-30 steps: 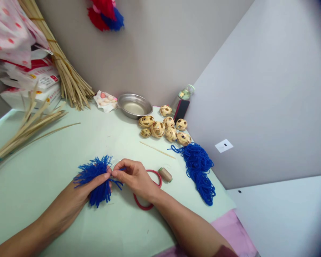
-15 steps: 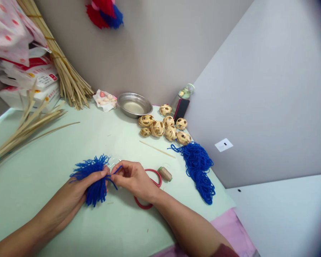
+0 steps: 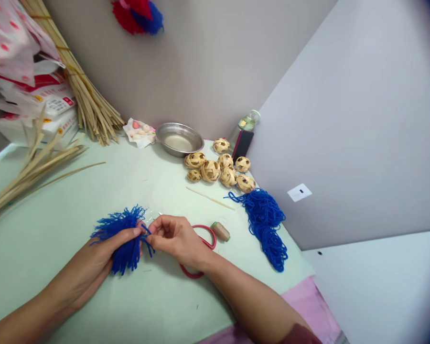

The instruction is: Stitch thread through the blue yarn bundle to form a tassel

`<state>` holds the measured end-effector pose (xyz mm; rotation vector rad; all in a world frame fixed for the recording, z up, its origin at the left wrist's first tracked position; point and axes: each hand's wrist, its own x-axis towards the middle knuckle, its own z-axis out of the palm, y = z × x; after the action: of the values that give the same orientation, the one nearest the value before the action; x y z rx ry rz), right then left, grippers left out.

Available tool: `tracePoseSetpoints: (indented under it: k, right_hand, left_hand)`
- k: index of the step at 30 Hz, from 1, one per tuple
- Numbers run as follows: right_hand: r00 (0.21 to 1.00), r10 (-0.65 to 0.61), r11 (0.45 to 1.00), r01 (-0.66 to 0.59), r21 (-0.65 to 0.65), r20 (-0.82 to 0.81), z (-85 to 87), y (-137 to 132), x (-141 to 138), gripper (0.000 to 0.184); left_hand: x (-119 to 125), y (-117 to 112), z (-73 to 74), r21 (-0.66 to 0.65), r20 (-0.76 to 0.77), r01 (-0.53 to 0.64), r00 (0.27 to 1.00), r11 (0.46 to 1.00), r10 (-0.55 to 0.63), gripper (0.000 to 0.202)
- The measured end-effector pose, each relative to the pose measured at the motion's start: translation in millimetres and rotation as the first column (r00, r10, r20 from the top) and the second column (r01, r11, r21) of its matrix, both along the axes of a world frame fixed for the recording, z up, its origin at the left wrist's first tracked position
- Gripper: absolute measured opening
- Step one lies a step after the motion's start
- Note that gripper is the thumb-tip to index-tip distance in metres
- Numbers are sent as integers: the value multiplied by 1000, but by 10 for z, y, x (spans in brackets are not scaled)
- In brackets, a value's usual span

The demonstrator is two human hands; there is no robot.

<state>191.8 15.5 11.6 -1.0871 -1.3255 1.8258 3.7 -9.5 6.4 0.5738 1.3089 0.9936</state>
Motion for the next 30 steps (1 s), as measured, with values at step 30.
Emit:
tracePoseSetpoints:
  k: [30]
  right_hand:
    - [999, -2, 1000, 2, -2, -52, 20, 13, -1, 43]
  left_hand:
    - [-1, 10, 57, -15, -31, 86, 996, 996, -86, 45]
